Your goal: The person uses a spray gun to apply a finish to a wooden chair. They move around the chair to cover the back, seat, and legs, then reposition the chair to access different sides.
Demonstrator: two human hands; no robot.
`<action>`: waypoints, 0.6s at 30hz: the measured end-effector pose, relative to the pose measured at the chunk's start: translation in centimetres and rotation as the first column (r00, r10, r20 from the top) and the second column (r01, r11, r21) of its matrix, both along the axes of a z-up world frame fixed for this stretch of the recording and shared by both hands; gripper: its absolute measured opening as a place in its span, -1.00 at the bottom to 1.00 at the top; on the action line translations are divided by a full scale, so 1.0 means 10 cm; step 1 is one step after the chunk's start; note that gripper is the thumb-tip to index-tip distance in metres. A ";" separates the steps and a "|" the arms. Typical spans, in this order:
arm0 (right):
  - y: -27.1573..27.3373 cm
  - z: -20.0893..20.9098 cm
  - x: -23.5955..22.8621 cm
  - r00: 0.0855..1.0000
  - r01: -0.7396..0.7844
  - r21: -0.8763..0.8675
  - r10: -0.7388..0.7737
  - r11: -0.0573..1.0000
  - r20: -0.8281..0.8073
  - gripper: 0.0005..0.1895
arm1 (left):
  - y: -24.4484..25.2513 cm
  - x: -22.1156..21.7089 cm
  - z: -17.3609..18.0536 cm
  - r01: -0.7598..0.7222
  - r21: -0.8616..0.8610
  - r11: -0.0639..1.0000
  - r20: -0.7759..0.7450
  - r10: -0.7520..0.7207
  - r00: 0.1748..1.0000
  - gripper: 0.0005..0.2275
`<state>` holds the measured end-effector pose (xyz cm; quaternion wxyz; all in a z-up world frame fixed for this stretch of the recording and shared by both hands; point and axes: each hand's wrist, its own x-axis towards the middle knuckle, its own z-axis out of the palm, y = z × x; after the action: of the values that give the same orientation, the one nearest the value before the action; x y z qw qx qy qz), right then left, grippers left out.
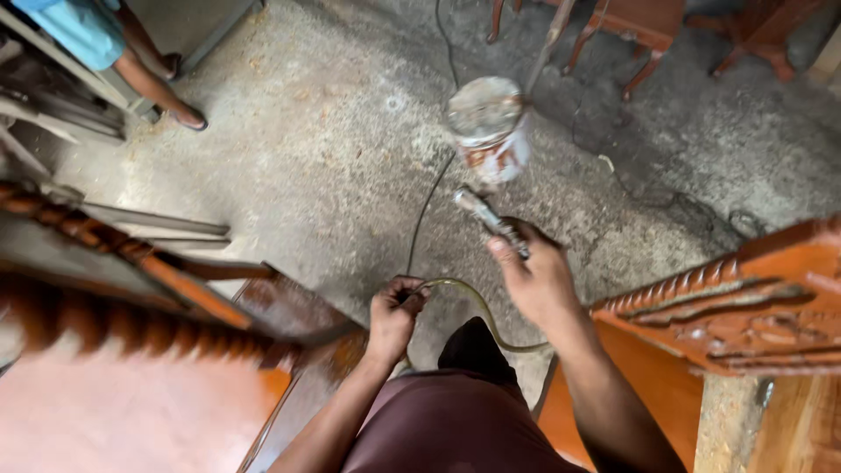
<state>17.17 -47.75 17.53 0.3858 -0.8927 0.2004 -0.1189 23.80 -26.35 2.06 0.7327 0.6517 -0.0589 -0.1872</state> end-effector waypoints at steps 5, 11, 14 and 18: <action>-0.61 -0.14 0.95 0.971 -0.184 -0.026 0.186 0.983 0.148 -0.39 | -0.54 0.80 -0.01 -0.145 0.091 0.985 0.046 0.141 0.989 -0.89; -1.43 -0.38 2.26 0.909 -0.411 0.015 0.408 0.912 0.085 -0.42 | -1.27 1.68 0.06 -0.374 0.112 0.921 0.024 0.373 0.927 -0.89; -1.74 -0.22 2.89 0.854 -0.518 0.068 0.519 0.853 -0.010 -0.46 | -1.51 1.91 0.33 -0.524 0.137 0.841 -0.029 0.532 0.846 -0.87; -1.81 -0.12 3.58 0.708 -0.702 0.027 0.695 0.711 0.126 -0.50 | -1.63 2.21 0.57 -0.675 0.228 0.701 0.078 0.678 0.731 -0.87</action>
<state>52.94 -65.86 16.35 0.4443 -0.8798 -0.1688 -0.0042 45.87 -42.69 7.78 0.6658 0.7103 0.2118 0.0852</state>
